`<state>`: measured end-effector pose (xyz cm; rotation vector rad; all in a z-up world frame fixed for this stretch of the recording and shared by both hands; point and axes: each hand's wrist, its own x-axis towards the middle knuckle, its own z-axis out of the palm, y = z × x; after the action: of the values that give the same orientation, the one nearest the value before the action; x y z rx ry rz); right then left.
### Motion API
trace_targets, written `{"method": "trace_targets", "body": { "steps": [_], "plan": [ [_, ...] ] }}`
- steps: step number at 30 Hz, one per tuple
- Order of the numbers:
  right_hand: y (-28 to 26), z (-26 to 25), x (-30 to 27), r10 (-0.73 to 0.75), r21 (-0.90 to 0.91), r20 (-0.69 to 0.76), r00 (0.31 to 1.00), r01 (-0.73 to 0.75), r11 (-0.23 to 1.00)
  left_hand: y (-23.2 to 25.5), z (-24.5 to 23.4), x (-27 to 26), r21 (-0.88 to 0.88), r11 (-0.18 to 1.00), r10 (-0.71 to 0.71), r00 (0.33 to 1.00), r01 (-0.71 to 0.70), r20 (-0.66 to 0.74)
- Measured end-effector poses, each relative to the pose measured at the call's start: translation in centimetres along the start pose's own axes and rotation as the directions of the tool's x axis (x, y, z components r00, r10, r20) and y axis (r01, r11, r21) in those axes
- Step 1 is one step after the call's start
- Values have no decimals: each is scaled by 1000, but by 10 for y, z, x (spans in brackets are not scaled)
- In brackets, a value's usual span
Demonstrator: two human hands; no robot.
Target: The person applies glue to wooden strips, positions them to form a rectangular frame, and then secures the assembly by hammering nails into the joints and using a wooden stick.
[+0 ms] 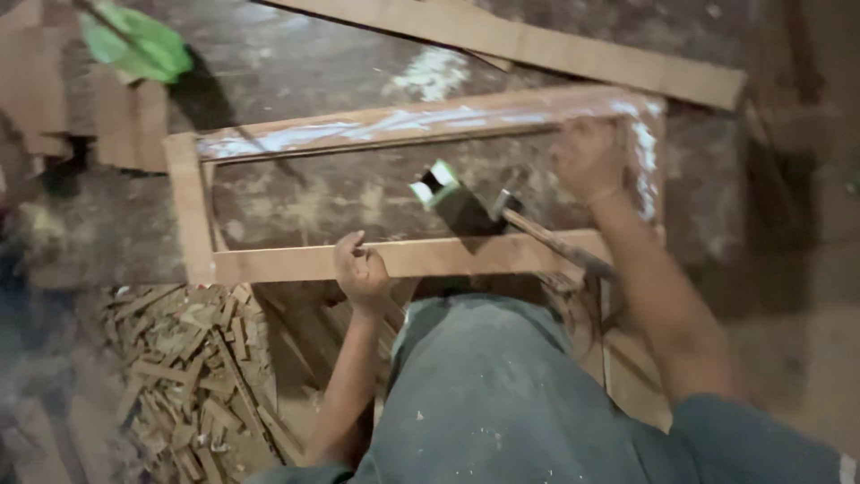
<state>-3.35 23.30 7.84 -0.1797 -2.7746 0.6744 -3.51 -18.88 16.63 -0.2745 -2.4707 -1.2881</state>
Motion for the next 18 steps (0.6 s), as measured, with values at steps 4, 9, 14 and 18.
{"method": "trace_targets", "body": {
  "steps": [4, 9, 14, 18],
  "plan": [
    [26, 35, 112, 147, -228, 94, 985, -122, 966, -33, -13, 20, -10, 997, -76, 997, 76, 16],
    [31, 45, 189, 409, -383, 485, 773, -232, 894, -76, -23, 78, 104, 995, -2, 999, -3, 50],
    [37, 34, 185, 313, -415, 390, 866, -138, 899, -111, -18, 165, 139, 984, 83, 980, -109, 180],
    [43, 20, 143, -162, -304, 13, 987, 159, 940, -130, 0, 244, 221, 932, 229, 940, -287, 253]
  ]
}}
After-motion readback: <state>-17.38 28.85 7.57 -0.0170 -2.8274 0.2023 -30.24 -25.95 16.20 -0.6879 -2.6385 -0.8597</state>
